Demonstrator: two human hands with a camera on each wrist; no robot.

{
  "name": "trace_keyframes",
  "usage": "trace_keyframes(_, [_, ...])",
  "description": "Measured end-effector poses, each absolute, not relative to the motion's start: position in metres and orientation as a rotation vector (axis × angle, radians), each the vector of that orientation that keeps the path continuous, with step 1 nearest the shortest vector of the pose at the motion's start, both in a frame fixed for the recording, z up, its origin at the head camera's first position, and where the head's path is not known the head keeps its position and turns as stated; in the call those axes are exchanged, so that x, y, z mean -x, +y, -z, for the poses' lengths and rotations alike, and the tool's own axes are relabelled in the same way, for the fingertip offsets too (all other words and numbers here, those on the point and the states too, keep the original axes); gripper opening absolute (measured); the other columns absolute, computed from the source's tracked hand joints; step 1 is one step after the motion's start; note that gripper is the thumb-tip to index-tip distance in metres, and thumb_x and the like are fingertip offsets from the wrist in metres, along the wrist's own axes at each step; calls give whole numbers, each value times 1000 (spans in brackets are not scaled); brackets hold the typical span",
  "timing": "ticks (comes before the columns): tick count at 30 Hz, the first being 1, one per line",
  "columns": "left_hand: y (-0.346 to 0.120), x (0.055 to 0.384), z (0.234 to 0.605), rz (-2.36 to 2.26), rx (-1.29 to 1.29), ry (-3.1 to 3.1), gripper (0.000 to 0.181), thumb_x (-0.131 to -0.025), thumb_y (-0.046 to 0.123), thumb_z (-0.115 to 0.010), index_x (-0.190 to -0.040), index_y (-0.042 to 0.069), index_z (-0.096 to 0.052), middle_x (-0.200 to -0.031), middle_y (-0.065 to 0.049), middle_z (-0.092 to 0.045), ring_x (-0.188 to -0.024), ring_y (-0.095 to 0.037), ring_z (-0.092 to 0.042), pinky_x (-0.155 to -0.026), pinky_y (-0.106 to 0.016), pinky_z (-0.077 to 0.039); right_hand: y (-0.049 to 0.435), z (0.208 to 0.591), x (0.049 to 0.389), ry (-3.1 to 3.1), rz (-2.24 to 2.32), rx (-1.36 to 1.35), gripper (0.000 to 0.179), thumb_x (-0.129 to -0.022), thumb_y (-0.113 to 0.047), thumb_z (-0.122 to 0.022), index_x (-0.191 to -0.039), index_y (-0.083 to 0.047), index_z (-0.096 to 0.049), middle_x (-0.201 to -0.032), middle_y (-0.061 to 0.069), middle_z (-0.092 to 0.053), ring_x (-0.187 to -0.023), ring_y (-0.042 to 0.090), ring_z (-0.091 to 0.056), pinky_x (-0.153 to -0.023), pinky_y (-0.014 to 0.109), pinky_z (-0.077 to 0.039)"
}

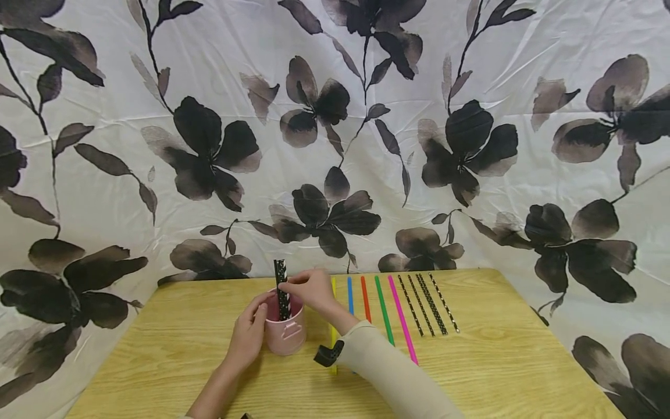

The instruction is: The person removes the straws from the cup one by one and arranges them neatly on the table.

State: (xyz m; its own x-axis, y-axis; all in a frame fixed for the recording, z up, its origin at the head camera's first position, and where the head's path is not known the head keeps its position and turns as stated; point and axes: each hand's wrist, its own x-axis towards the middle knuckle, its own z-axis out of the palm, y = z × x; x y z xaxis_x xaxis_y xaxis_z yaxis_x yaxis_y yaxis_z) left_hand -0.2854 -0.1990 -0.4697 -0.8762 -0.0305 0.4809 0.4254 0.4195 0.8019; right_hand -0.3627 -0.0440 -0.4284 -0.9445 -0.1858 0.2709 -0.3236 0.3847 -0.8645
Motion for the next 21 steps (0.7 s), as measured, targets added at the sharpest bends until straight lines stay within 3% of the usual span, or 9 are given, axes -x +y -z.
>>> trace_keyframes(7, [-204, 295, 486, 1446, 291, -2249, 30, -96, 27, -36, -121, 20, -52, -119, 2, -53, -111, -16, -46, -92, -40, -35, -48, 431, 364, -2524, -1570, -477, 14, -69, -32, -73, -73, -19, -71, -66, -13, -62, -64, 3, -56, -56, 21, -46])
trace_keyframes(21, [-206, 296, 486, 1450, 291, -2243, 31, -96, 28, -35, -120, 20, -52, -117, 1, -54, -110, -15, -46, -91, -39, -35, -39, 410, 359, -2406, -1767, -505, 10, -79, -22, -66, -85, -15, -69, -77, -8, -63, -74, 8, -58, -65, 24, -47])
